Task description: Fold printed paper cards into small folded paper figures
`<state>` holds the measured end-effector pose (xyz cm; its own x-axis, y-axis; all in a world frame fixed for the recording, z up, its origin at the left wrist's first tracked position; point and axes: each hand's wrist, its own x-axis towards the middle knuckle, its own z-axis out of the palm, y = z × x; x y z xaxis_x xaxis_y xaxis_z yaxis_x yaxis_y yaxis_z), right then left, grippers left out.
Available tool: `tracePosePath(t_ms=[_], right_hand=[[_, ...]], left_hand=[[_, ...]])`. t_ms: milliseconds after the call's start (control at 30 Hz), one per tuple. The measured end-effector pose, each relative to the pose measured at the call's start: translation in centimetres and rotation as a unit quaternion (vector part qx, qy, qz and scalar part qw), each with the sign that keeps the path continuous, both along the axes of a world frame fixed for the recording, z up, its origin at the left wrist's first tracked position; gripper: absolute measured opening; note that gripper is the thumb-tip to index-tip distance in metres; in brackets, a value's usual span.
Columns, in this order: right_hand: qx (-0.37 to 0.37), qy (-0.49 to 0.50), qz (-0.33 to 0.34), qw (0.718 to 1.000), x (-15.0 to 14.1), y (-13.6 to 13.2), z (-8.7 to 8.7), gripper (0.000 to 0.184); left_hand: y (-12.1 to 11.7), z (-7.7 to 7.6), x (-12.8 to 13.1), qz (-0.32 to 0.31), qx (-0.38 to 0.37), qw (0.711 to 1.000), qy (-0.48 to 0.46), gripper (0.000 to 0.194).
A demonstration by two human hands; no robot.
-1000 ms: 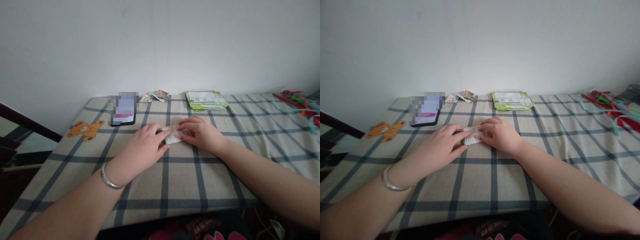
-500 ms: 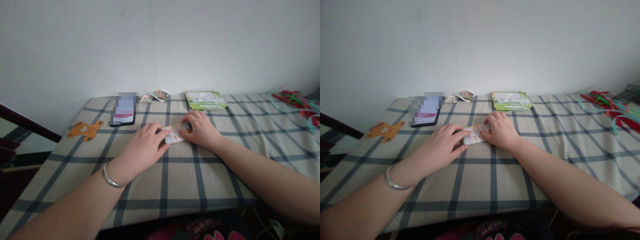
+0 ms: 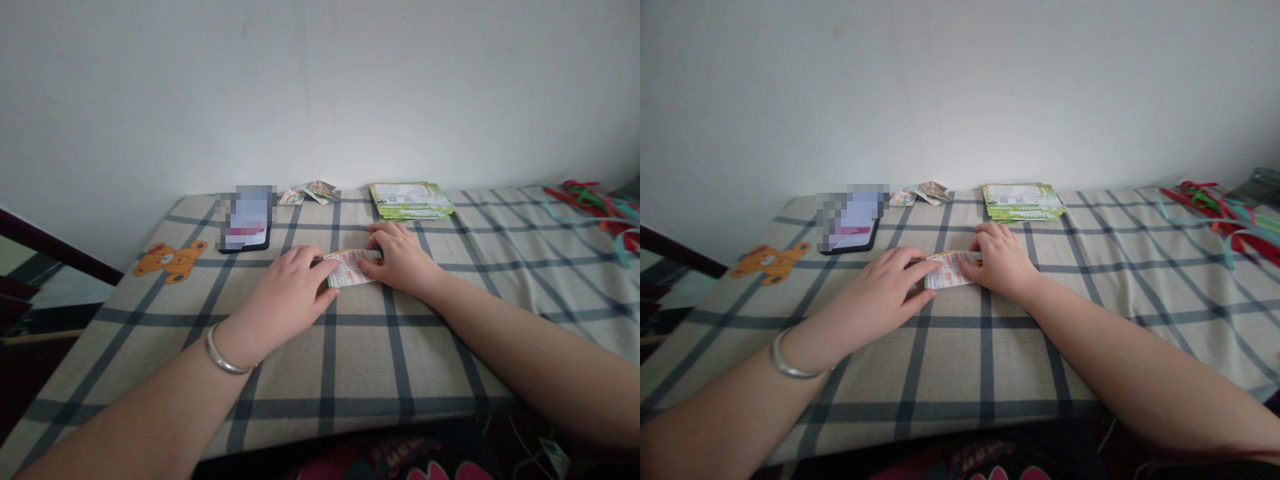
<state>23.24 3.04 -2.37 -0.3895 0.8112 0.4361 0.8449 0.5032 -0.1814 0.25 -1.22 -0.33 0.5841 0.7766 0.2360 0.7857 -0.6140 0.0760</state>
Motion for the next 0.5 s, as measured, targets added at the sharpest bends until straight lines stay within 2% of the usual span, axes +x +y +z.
tracePosePath(t_ms=[233,500], right_hand=[[-0.031,0.040,0.073,0.996,0.07,-0.31,0.52,0.020],[-0.049,0.050,0.083,0.994,-0.08,-0.62,0.77,0.020]], left_hand=[[-0.12,0.29,-0.01,0.002,-0.004,1.000,0.008,0.039],[0.25,-0.33,-0.07,-0.020,0.009,1.000,-0.011,0.044]])
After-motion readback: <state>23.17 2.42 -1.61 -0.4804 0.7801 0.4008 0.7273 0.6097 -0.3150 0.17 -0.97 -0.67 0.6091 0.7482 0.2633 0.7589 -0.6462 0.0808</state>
